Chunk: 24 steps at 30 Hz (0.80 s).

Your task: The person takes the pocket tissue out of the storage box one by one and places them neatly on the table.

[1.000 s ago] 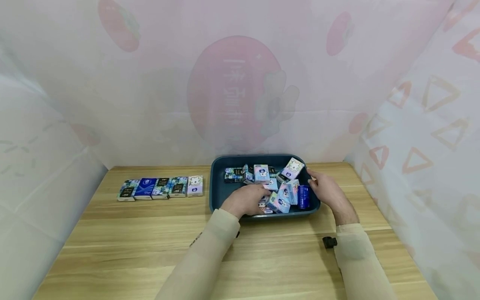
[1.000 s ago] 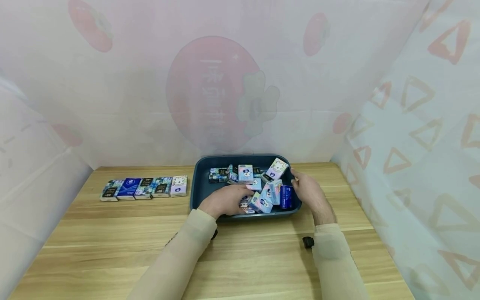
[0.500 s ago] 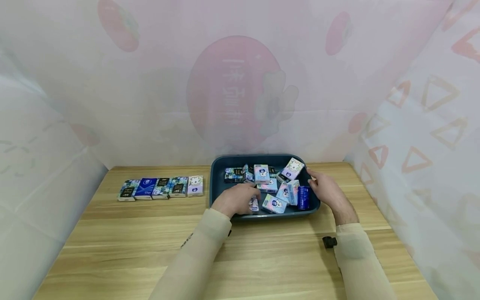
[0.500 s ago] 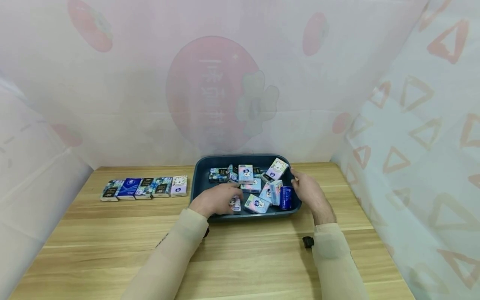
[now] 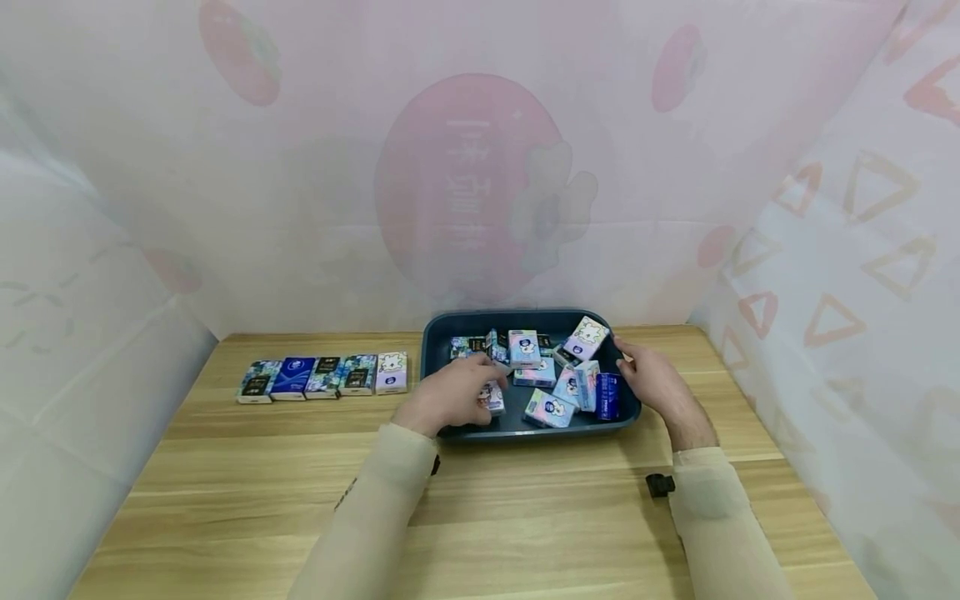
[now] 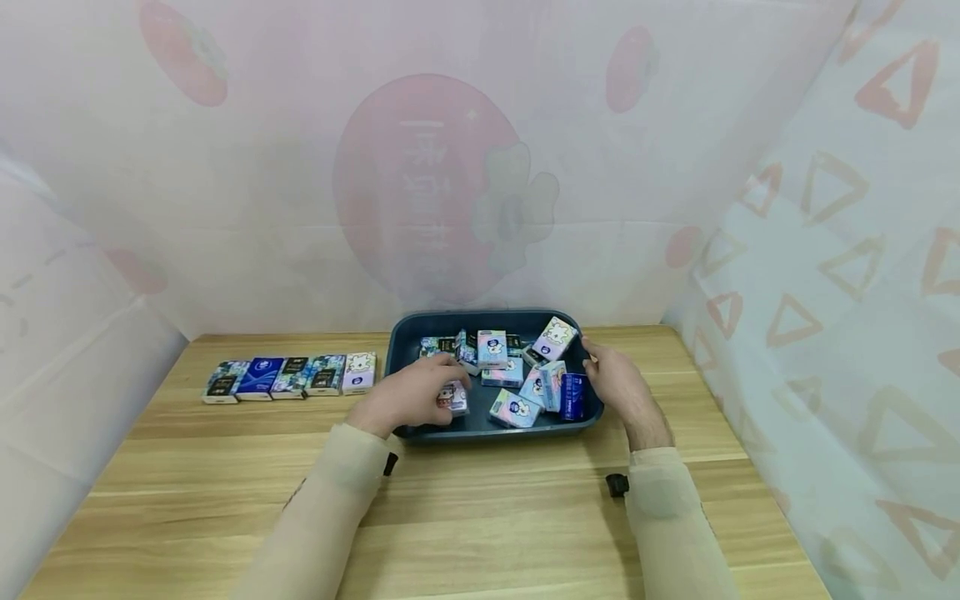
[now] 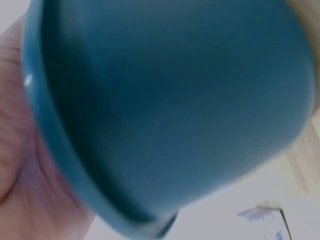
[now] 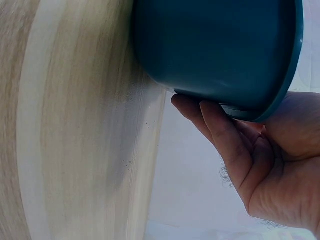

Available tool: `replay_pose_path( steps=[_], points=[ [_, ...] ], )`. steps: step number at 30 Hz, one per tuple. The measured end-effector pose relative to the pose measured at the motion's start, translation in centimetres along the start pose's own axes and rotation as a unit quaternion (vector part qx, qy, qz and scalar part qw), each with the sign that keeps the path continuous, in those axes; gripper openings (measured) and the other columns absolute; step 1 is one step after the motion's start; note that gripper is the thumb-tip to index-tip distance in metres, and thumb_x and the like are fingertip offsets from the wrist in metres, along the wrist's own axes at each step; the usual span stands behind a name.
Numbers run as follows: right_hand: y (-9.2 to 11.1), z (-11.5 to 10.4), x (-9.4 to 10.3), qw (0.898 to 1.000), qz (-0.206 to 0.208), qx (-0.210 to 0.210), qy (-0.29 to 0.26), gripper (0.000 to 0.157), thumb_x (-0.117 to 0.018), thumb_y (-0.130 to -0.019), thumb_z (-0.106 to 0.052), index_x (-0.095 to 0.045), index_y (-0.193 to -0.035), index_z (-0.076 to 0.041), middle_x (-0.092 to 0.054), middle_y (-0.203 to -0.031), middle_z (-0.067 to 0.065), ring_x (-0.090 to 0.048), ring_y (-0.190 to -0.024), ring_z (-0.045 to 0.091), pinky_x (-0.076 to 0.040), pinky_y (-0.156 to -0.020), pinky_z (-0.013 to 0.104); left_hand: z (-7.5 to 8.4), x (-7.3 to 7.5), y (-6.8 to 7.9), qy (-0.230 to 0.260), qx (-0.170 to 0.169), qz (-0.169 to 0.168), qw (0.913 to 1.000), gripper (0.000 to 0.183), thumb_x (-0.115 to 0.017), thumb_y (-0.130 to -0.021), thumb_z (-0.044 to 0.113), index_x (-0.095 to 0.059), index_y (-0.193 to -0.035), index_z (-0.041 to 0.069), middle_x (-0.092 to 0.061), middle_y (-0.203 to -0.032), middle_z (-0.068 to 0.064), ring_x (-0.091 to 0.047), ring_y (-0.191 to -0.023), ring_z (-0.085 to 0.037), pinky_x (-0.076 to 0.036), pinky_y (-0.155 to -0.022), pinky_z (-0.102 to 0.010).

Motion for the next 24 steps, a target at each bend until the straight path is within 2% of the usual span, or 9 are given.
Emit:
replay_pose_path(
  steps=[5, 12, 18, 24],
  points=[
    [0.0, 0.0, 0.0, 1.0, 0.0, 0.0, 0.001, 0.056, -0.058, -0.121, -0.008, -0.048, -0.174, 0.006, -0.076, -0.144, 0.04, -0.081, -0.111, 0.039, -0.065, -0.093, 0.056, -0.8, 0.8, 0.9, 0.001, 0.007, 0.034, 0.9994, 0.041, -0.086, -0.101, 0.011, -0.082, -0.14, 0.025, -0.065, -0.159, -0.007, -0.061, -0.116, -0.026, -0.059, -0.096, -0.043],
    [0.1, 0.0, 0.0, 1.0, 0.0, -0.001, 0.001, 0.055, -0.058, -0.121, -0.007, -0.048, -0.173, 0.006, -0.075, -0.145, 0.04, -0.081, -0.11, 0.039, -0.065, -0.094, 0.057, -1.9, 2.3, 2.4, 0.023, 0.021, 0.068, 0.9972, 0.042, -0.086, -0.1, 0.013, -0.081, -0.138, 0.031, -0.059, -0.168, -0.007, -0.059, -0.136, -0.032, -0.063, -0.107, -0.05],
    [0.1, 0.0, 0.0, 1.0, 0.002, 0.002, 0.002, 0.055, -0.058, -0.121, -0.007, -0.049, -0.173, 0.006, -0.073, -0.148, 0.04, -0.082, -0.114, 0.041, -0.066, -0.097, 0.06, -3.2, 3.6, 3.7, 0.045, 0.019, 0.094, 0.9944, 0.045, -0.087, -0.098, 0.012, -0.078, -0.139, 0.029, -0.057, -0.17, -0.009, -0.059, -0.133, -0.034, -0.063, -0.103, -0.049],
    [0.0, -0.1, 0.1, 1.0, 0.003, 0.002, 0.001, 0.055, -0.059, -0.12, -0.007, -0.049, -0.173, 0.006, -0.076, -0.143, 0.039, -0.079, -0.101, 0.034, -0.063, -0.085, 0.049, -4.6, 4.6, 5.1, 0.067, 0.043, 0.1, 0.9918, 0.048, -0.088, -0.098, 0.011, -0.076, -0.142, 0.027, -0.057, -0.167, -0.009, -0.058, -0.134, -0.036, -0.068, -0.104, -0.051]
  ],
)
Point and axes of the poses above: each hand's wrist, its own y-axis away from the middle knuckle, its own x-axis out of the back of the hand, z = x × y, the point moved 2 cm from there along -y, towards the middle knuckle
